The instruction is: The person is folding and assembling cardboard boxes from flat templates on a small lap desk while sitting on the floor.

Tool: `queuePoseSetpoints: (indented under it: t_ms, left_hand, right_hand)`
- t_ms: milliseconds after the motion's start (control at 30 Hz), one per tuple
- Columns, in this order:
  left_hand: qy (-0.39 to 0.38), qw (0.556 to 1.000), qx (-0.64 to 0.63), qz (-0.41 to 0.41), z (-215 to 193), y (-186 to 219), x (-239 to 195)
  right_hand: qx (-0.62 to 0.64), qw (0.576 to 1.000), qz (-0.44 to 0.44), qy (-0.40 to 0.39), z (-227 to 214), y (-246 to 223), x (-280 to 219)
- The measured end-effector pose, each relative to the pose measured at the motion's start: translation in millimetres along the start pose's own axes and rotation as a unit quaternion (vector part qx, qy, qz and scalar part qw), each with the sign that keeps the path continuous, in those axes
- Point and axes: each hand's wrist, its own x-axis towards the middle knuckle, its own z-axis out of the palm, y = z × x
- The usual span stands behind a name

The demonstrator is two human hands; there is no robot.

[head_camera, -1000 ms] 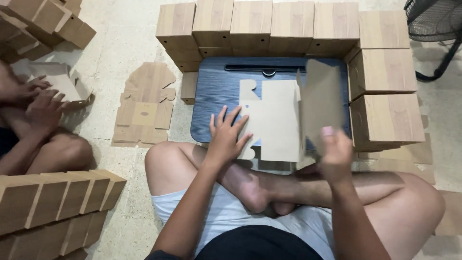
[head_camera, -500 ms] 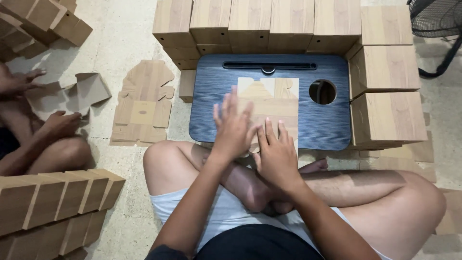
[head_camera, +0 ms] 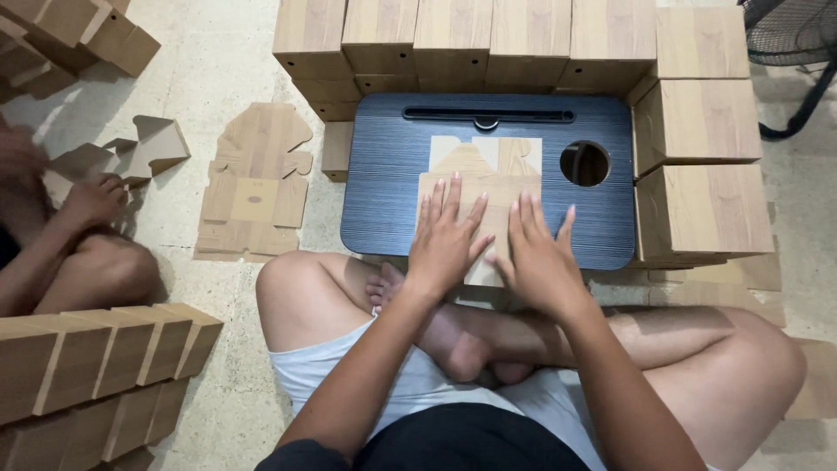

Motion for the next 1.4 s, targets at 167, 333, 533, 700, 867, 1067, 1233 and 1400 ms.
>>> queuePoseSetpoints:
  t_ms: [167, 333, 533, 700, 867, 1067, 1233, 1400]
  left_hand:
    - [0.015, 1.000, 0.008, 0.004, 3.9, -1.5, -1.2]
    - [0.010, 1.000, 0.010, 0.006, -1.5, -0.9, -1.5]
    - [0.013, 1.000, -0.008, 0.002, -4.2, -1.1, -3.9]
    - [0.106, 0.993, 0.003, -0.050, 5.3, -13.7, -19.4]
    - [0.090, 0.995, -0.010, -0.042, 0.7, -6.6, -22.5]
    - [0.021, 0.999, -0.041, -0.017, -5.3, 14.7, -19.8]
    - [-0.004, 0.999, -0.027, 0.017, -12.8, 36.7, -18.2]
    - [-0.050, 0.999, -0.009, 0.015, -13.7, 43.1, -18.7]
  right_hand:
    - [0.037, 0.998, 0.022, 0.046, -3.1, 4.2, 28.0]
    - [0.016, 0.999, 0.028, 0.039, 1.5, 6.8, 15.2]
    - [0.066, 0.998, 0.014, 0.011, 0.2, 21.5, -17.4]
    - [0.095, 0.987, 0.033, 0.126, 12.4, 33.4, -19.1]
    - [0.173, 0.978, 0.024, 0.114, 0.6, 23.9, -12.9]
    - [0.323, 0.939, 0.055, 0.100, -23.1, 15.1, -18.7]
    - [0.358, 0.918, 0.102, 0.138, -36.8, 23.3, -20.7]
    - [0.206, 0.958, 0.066, 0.187, -36.4, 52.9, -24.0]
